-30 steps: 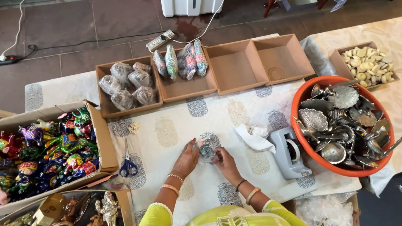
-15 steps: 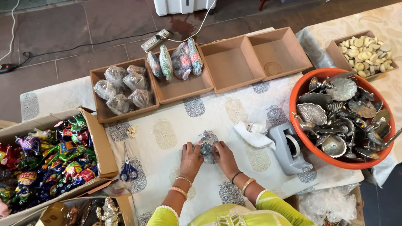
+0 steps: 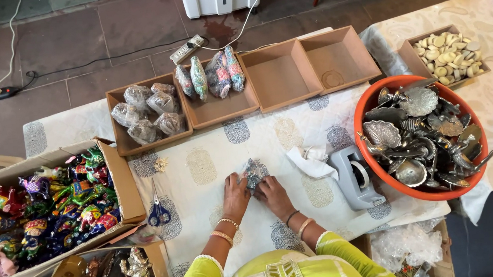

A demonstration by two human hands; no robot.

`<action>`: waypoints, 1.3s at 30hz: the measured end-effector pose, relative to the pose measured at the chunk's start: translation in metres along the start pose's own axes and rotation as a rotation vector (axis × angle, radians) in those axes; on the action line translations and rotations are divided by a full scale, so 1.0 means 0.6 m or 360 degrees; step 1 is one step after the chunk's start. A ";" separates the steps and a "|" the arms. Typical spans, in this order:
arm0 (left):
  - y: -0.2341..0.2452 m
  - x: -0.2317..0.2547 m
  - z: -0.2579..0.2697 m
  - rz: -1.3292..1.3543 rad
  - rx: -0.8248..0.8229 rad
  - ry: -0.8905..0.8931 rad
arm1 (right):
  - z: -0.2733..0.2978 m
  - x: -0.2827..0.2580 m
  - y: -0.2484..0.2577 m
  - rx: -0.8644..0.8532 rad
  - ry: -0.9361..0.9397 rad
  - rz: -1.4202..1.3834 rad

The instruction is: The person wraps small figurines in paper, places them into cardboard boxes, and uses a tape dispenser and scissors while organizing a variety of decorative objects on a table.

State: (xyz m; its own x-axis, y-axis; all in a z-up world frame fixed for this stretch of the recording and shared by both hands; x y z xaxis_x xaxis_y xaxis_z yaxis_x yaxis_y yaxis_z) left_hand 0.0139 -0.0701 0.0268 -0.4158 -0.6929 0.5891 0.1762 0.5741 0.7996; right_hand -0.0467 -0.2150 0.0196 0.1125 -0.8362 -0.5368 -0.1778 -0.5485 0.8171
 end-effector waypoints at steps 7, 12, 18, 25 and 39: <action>-0.034 -0.030 -0.002 0.0038 -0.0008 -0.0115 | -0.034 -0.024 0.031 0.0070 0.0065 0.0047; 0.005 0.004 -0.009 -0.0034 -0.0123 -0.0098 | -0.038 0.007 0.002 -0.0189 0.0019 -0.0002; -0.020 -0.008 -0.005 -0.0111 -0.0212 -0.0148 | -0.046 0.008 0.013 -0.0300 -0.0015 -0.0003; -0.044 -0.022 -0.005 -0.0183 -0.0131 -0.0207 | -0.029 0.035 0.022 -0.0345 0.0094 -0.0363; -0.051 -0.023 -0.009 -0.0305 -0.0120 -0.0254 | -0.054 0.025 0.022 -0.0227 0.0251 -0.0017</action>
State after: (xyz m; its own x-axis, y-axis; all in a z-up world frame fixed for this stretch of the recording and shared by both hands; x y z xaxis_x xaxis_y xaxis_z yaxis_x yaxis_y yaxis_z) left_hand 0.0192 -0.0805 -0.0050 -0.5825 -0.7047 0.4051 0.1443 0.4008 0.9047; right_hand -0.0154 -0.2350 0.0290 0.2671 -0.8143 -0.5154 -0.0366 -0.5430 0.8390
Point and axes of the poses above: each hand's wrist, its own z-axis away from the middle knuckle, its own y-axis out of the back of the hand, x = y × z, the point moved 3 cm from there along -z, towards the middle knuckle, and after that the axes turned 3 degrees about x, right-handed, at the moved point
